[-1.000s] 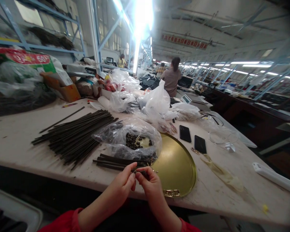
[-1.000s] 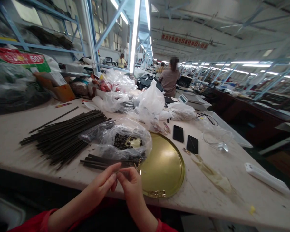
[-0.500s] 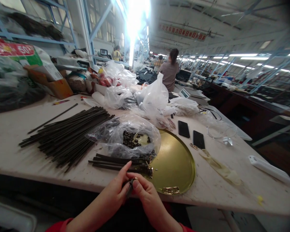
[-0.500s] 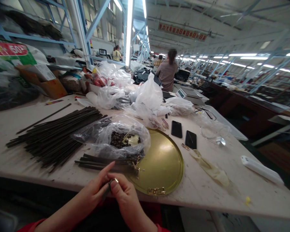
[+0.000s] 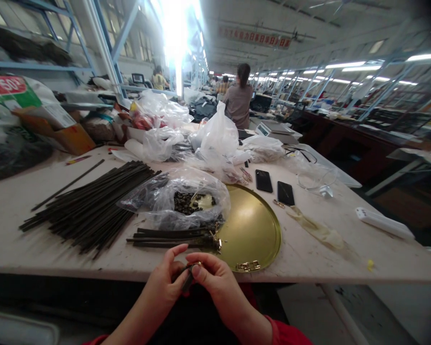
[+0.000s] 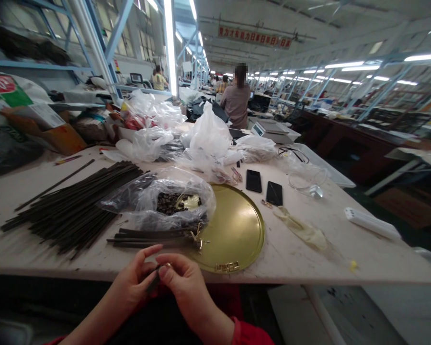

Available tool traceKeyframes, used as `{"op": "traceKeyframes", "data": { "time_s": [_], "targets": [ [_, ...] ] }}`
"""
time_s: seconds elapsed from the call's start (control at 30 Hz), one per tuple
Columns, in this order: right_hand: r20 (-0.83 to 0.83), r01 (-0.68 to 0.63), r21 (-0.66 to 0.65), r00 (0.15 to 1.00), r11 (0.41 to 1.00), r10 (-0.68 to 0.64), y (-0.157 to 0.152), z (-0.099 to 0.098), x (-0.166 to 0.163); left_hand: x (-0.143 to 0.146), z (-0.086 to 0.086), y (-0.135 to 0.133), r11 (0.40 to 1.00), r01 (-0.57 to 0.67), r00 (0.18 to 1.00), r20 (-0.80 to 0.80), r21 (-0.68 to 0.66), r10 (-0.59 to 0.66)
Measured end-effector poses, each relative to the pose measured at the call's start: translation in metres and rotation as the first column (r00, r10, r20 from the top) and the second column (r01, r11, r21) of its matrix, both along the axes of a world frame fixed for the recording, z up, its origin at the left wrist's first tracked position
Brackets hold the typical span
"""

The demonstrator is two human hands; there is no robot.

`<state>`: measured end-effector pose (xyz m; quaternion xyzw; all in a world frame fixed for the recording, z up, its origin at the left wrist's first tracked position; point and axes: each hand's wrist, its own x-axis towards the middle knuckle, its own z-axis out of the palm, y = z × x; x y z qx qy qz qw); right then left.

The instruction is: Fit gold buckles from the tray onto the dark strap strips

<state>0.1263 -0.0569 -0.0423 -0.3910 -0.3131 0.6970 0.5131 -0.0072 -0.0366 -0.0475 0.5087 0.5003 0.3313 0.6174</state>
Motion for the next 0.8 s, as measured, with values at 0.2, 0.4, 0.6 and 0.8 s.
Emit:
{"op": "traceKeyframes", "data": {
  "time_s": [0.2, 0.4, 0.6, 0.8],
  "targets": [
    [-0.218, 0.004, -0.111, 0.975, 0.994, -0.028, -0.005, 0.004, 0.006, -0.001, 0.016, -0.013, 0.993, 0.072, 0.996, -0.067, 0.093, -0.066],
    [-0.164, 0.115, -0.111, 0.978, 0.987, -0.133, -0.005, -0.002, 0.005, -0.002, 0.026, -0.027, 0.99, 0.035, 0.994, -0.107, 0.133, -0.021],
    [0.19, 0.282, 0.06, 0.938, 0.957, -0.289, -0.007, -0.012, 0.001, 0.002, 0.027, -0.031, 0.978, 0.106, 0.978, -0.198, 0.18, -0.07],
    [0.427, 0.301, 0.32, 0.8, 0.898, -0.421, -0.01, -0.022, 0.001, 0.005, 0.019, -0.025, 0.971, 0.098, 0.962, -0.27, 0.22, -0.035]
  ]
}}
